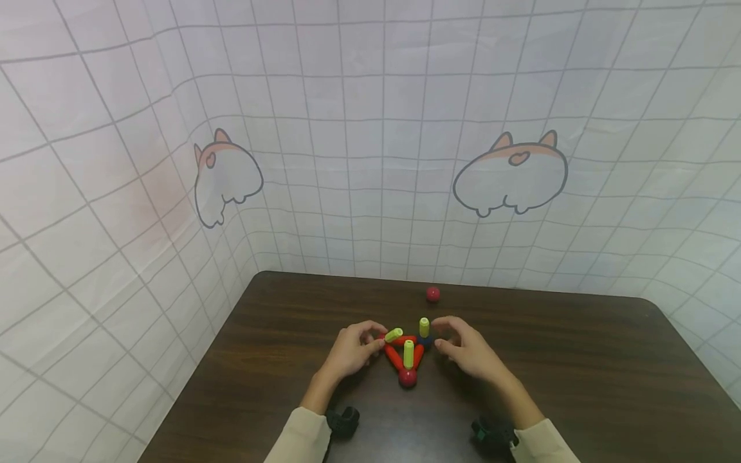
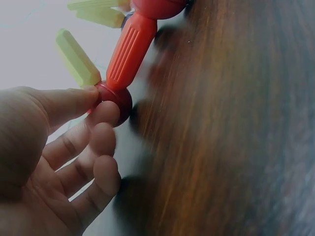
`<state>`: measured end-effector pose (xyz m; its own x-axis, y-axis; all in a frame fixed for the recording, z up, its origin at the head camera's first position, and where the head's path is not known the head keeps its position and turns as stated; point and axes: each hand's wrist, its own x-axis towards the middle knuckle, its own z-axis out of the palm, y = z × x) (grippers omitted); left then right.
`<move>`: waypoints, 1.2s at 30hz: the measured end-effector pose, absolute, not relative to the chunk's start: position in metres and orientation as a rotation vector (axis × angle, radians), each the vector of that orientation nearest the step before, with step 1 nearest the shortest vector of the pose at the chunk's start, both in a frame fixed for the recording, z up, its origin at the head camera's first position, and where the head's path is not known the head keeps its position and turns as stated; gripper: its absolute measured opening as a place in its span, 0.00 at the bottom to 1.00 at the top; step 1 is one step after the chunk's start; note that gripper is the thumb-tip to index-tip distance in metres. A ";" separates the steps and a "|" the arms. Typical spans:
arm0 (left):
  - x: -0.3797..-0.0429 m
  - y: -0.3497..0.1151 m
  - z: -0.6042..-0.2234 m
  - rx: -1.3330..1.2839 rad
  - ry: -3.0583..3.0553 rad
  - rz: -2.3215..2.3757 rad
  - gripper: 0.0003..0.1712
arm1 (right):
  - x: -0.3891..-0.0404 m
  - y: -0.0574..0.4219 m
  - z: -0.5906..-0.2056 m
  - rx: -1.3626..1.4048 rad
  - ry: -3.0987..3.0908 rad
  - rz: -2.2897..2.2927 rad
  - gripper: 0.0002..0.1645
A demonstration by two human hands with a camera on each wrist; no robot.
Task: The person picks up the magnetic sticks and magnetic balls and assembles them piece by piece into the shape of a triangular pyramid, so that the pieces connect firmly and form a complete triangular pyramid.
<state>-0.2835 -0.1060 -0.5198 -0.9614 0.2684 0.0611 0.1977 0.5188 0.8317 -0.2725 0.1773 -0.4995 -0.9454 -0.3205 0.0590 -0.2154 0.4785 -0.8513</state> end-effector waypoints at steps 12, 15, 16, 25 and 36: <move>-0.281 -0.103 -0.520 0.518 2.638 1.518 0.14 | -0.273 0.179 -0.496 -0.680 2.500 -1.407 0.19; -0.282 -0.104 -0.520 0.523 2.594 1.553 0.14 | -0.273 0.179 -0.496 -0.721 2.452 -1.376 0.18; -0.282 -0.104 -0.520 0.518 2.576 1.566 0.14 | -0.273 0.179 -0.496 -0.733 2.429 -1.372 0.19; -0.283 -0.105 -0.516 0.491 2.434 1.646 0.20 | -0.271 0.177 -0.497 -0.784 2.342 -1.356 0.21; -0.280 -0.120 -0.506 0.614 2.455 1.414 0.27 | -0.269 0.174 -0.499 -0.809 2.353 -1.370 0.18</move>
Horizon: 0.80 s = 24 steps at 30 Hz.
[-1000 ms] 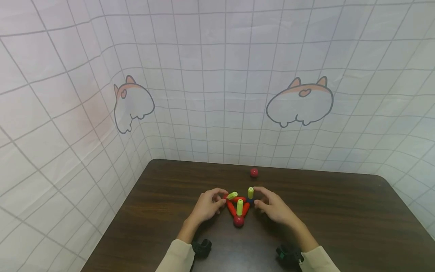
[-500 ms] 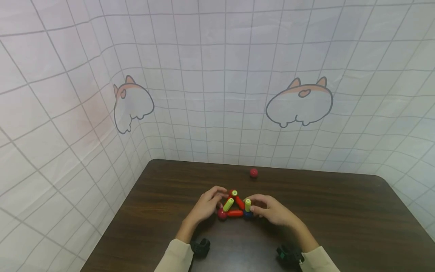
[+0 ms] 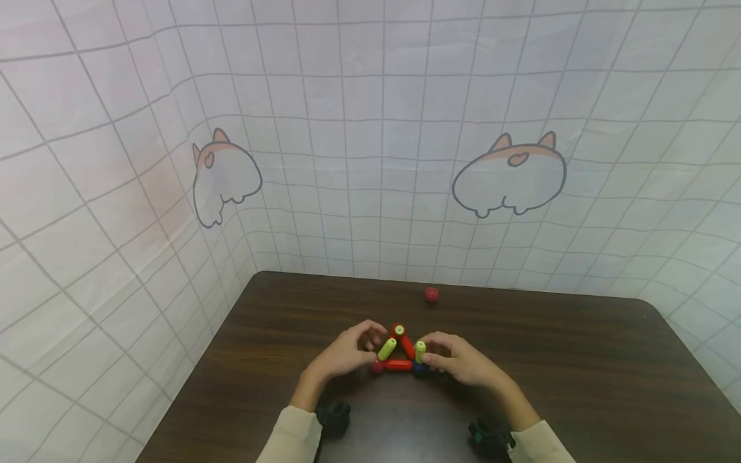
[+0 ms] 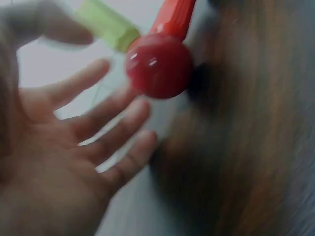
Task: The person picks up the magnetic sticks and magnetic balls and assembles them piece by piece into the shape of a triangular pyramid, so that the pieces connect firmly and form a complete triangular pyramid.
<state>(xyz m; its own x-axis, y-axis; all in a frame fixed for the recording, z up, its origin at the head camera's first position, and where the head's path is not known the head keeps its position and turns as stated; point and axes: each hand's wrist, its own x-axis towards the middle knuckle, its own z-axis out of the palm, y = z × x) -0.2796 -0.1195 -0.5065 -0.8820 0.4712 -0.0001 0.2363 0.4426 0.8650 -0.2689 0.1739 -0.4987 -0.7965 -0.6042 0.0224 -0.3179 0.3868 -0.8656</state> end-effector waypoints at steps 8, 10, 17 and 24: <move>-0.280 -0.125 -0.505 0.642 2.472 1.264 0.24 | -0.270 0.174 -0.500 -0.820 2.361 -1.345 0.19; -0.281 -0.124 -0.506 0.634 2.494 1.278 0.22 | -0.270 0.174 -0.501 -0.818 2.361 -1.350 0.18; -0.284 -0.118 -0.512 0.624 2.583 1.307 0.17 | -0.270 0.170 -0.502 -0.783 2.380 -1.359 0.14; -0.283 -0.115 -0.512 0.613 2.614 1.312 0.14 | -0.267 0.167 -0.503 -0.783 2.436 -1.337 0.14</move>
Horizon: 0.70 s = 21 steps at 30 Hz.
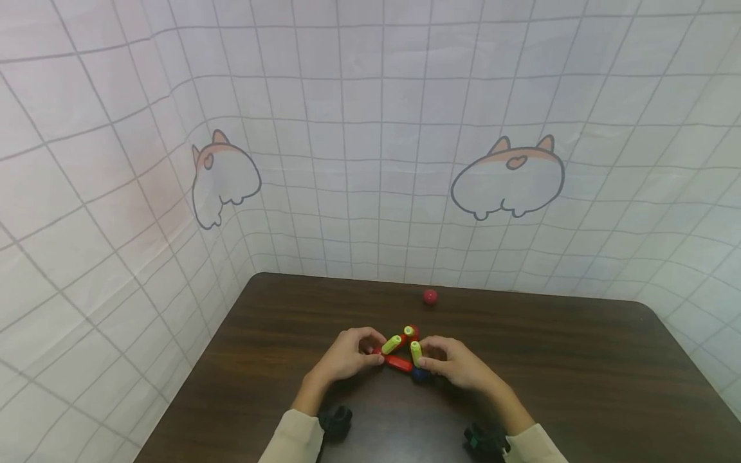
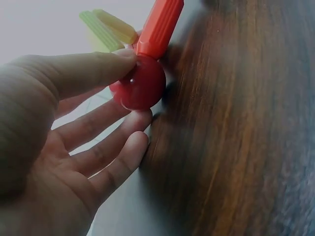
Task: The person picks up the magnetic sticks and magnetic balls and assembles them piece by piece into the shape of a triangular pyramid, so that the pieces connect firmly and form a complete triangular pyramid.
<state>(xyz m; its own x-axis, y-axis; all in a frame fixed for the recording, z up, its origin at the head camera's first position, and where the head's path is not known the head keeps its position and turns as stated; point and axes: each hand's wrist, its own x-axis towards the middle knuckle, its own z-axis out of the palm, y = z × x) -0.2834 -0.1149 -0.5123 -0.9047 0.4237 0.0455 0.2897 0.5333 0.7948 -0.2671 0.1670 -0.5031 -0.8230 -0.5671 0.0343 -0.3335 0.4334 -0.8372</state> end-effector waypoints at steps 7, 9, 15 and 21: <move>-0.283 -0.115 -0.512 0.625 2.603 1.316 0.12 | -0.268 0.165 -0.508 -0.791 2.509 -1.272 0.15; -0.283 -0.115 -0.512 0.625 2.594 1.324 0.11 | -0.269 0.166 -0.509 -0.794 2.512 -1.270 0.15; -0.283 -0.113 -0.513 0.612 2.571 1.351 0.09 | -0.269 0.167 -0.510 -0.831 2.530 -1.226 0.16; -0.283 -0.112 -0.513 0.594 2.583 1.348 0.09 | -0.269 0.167 -0.510 -0.845 2.531 -1.227 0.15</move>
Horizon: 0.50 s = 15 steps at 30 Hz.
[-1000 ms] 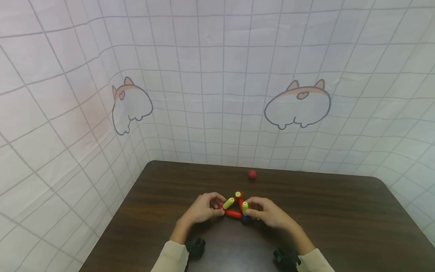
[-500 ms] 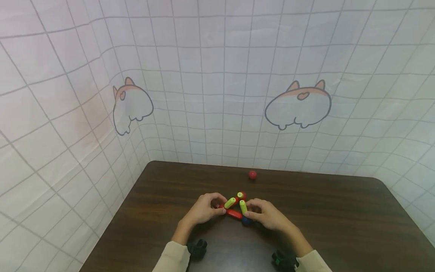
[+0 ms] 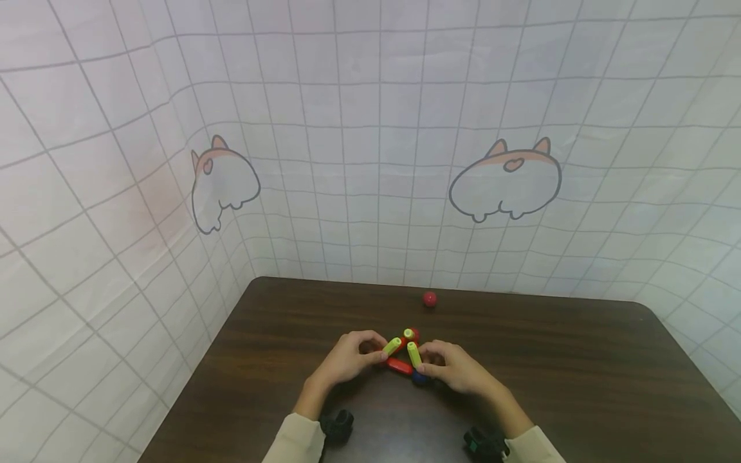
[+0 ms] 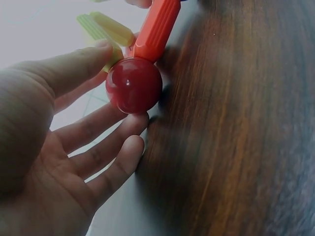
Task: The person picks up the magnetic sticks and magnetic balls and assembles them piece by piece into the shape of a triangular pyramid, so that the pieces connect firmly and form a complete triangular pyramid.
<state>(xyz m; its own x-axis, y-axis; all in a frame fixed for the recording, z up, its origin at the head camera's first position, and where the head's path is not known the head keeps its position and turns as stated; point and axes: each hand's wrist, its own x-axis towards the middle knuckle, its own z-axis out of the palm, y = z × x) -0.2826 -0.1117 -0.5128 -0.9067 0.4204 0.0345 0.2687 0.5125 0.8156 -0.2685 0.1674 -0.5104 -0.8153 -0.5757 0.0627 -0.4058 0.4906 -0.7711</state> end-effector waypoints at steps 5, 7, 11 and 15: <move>-0.282 -0.110 -0.513 0.584 2.588 1.351 0.08 | -0.269 0.168 -0.511 -0.831 2.556 -1.224 0.15; -0.282 -0.109 -0.513 0.583 2.591 1.354 0.08 | -0.269 0.168 -0.511 -0.828 2.565 -1.226 0.15; -0.282 -0.108 -0.514 0.577 2.599 1.359 0.08 | -0.270 0.169 -0.511 -0.831 2.573 -1.229 0.14; -0.283 -0.107 -0.516 0.582 2.610 1.343 0.08 | -0.268 0.170 -0.510 -0.822 2.574 -1.226 0.15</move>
